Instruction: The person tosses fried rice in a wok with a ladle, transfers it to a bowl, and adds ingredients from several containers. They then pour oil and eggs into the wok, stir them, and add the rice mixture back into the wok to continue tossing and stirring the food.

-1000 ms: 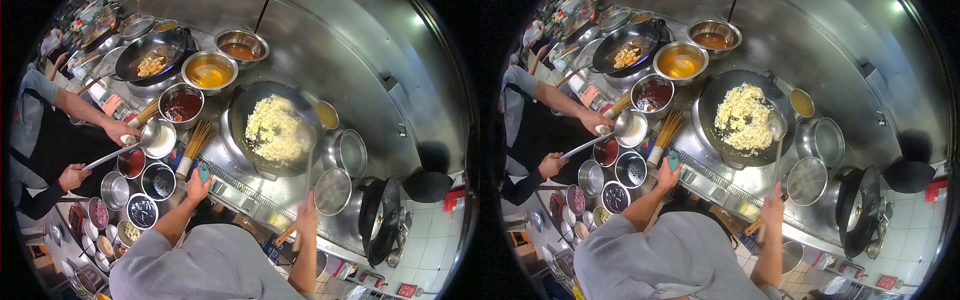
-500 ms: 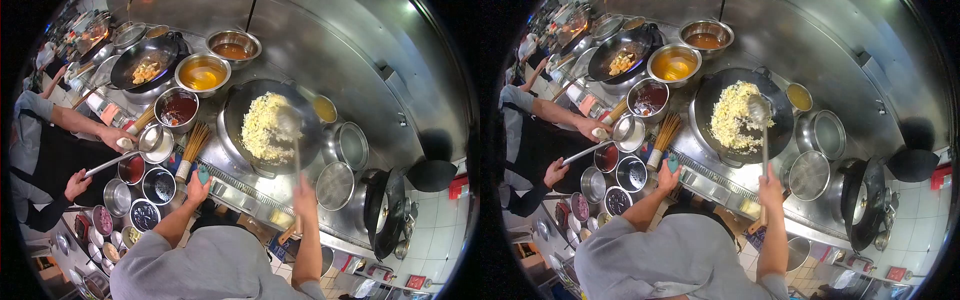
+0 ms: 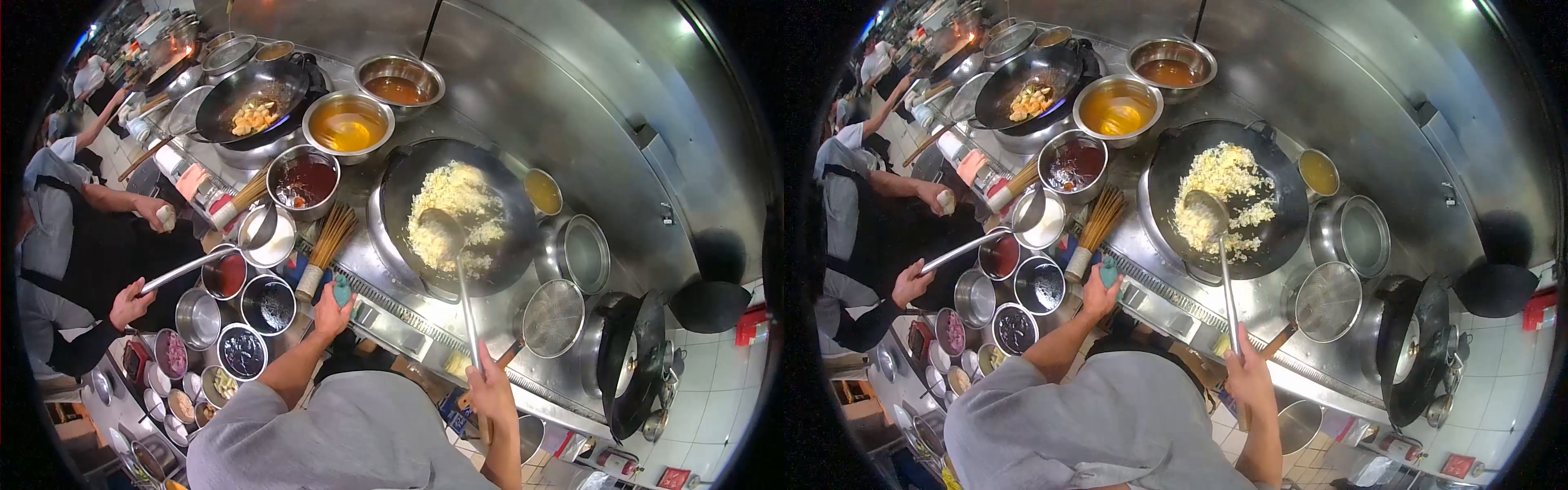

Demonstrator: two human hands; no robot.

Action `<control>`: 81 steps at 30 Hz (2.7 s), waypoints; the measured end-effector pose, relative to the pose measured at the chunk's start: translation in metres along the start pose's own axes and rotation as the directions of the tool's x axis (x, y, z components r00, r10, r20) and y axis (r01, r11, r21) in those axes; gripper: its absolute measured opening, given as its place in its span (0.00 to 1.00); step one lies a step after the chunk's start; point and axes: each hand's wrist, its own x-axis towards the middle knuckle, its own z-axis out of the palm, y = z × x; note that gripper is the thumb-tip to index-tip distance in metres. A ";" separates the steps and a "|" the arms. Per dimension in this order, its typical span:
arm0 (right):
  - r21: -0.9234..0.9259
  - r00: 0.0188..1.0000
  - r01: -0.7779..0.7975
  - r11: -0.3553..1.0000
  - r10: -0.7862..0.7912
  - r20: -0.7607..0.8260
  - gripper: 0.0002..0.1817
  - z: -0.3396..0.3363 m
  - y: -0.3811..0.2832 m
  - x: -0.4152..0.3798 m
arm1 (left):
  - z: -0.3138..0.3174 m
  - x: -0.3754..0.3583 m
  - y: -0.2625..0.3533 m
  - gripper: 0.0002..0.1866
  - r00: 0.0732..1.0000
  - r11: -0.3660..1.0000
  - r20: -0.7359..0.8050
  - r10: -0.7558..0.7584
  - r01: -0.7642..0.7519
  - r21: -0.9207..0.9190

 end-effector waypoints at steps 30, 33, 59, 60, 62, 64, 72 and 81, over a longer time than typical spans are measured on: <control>-0.881 0.846 0.110 0.461 -0.508 -0.160 0.33 -0.114 0.105 0.051 | 0.007 -0.002 0.008 0.32 0.999 0.999 -0.042 0.031 -0.032 -0.004; -0.776 0.914 -0.003 0.630 -0.312 -0.258 0.32 -0.068 0.066 0.106 | 0.008 -0.002 0.007 0.33 0.999 1.000 -0.035 0.024 -0.024 -0.011; 0.617 0.999 0.000 0.787 -0.030 0.038 0.31 0.006 0.012 0.121 | -0.002 -0.004 0.009 0.33 0.999 1.000 -0.030 0.017 -0.017 -0.004; 0.476 0.998 0.052 0.878 -0.023 -0.065 0.31 -0.002 0.000 0.123 | 0.000 -0.004 0.006 0.33 0.999 1.000 -0.033 0.029 -0.029 0.000; 0.148 0.961 0.103 0.984 -0.060 -0.269 0.31 -0.019 -0.023 0.123 | 0.001 -0.002 0.002 0.33 0.998 0.998 -0.038 0.059 -0.059 0.008; -0.069 0.913 0.176 0.982 -0.189 -0.361 0.31 -0.027 -0.004 0.139 | 0.000 -0.002 0.002 0.34 0.999 0.999 -0.023 0.049 -0.049 -0.011; -0.032 0.968 0.166 0.986 -0.169 -0.187 0.31 0.015 0.017 0.062 | 0.001 0.000 -0.001 0.35 0.999 0.999 -0.003 0.032 -0.032 0.006; -0.203 0.849 0.354 0.913 -0.405 -0.340 0.30 0.008 0.047 0.137 | 0.001 0.001 -0.001 0.34 0.999 1.000 0.024 0.029 -0.029 0.011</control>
